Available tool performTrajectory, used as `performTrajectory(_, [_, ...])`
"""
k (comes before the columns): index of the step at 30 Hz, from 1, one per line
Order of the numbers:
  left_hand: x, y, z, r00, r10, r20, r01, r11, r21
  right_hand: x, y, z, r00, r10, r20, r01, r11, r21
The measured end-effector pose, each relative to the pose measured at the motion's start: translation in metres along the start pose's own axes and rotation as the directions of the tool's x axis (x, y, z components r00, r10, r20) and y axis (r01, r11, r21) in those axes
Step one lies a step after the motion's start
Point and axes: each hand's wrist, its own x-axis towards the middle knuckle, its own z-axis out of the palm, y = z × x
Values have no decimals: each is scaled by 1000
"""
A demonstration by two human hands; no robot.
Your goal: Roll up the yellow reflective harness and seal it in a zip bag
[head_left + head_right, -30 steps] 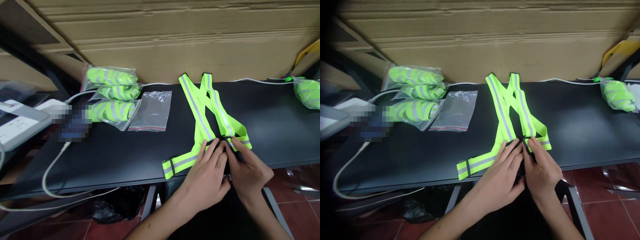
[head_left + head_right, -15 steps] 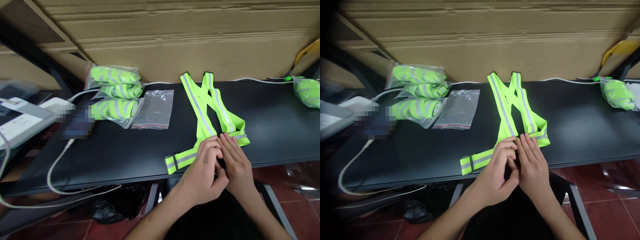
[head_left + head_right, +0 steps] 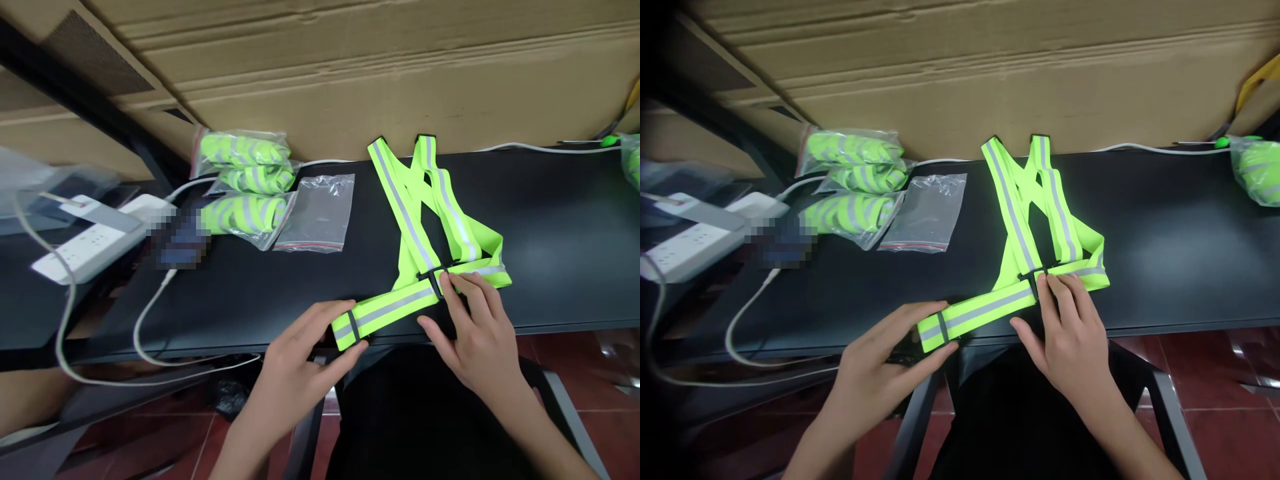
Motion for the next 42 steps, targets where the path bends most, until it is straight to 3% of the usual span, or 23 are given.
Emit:
performTrajectory(8, [11, -9, 1, 999, -28, -41, 18, 972, -233, 3, 0, -1, 1000, 9, -16, -9, 1000, -11])
performTrajectory(16, [15, -17, -2, 985, 74, -153, -97, 985, -143, 5, -1, -1, 999, 6, -50, -9, 998, -58])
performTrajectory(25, [18, -20, -23, 998, -61, -20, 56, 980, -192, 4, -1, 0, 998, 19, -66, -24, 997, -80])
performTrajectory(30, [20, -35, -23, 961, -259, 99, 274, 835, -476, 3, -1, 3, 997, 37, -74, -42, 997, -66])
performTrajectory(33, [25, -37, -14, 949, -285, 134, 303, 707, -639, 3, -1, 5, 996, 55, -75, -59, 997, -56])
performTrajectory(37, [32, -26, 0, 962, -266, 54, 222, 657, -721, 2, -2, 5, 996, 70, -60, -73, 996, -42])
performTrajectory(42, [55, 2, 12, 944, -243, -221, -9, 653, -758, 0, -3, 6, 997, 69, -41, -70, 997, -35])
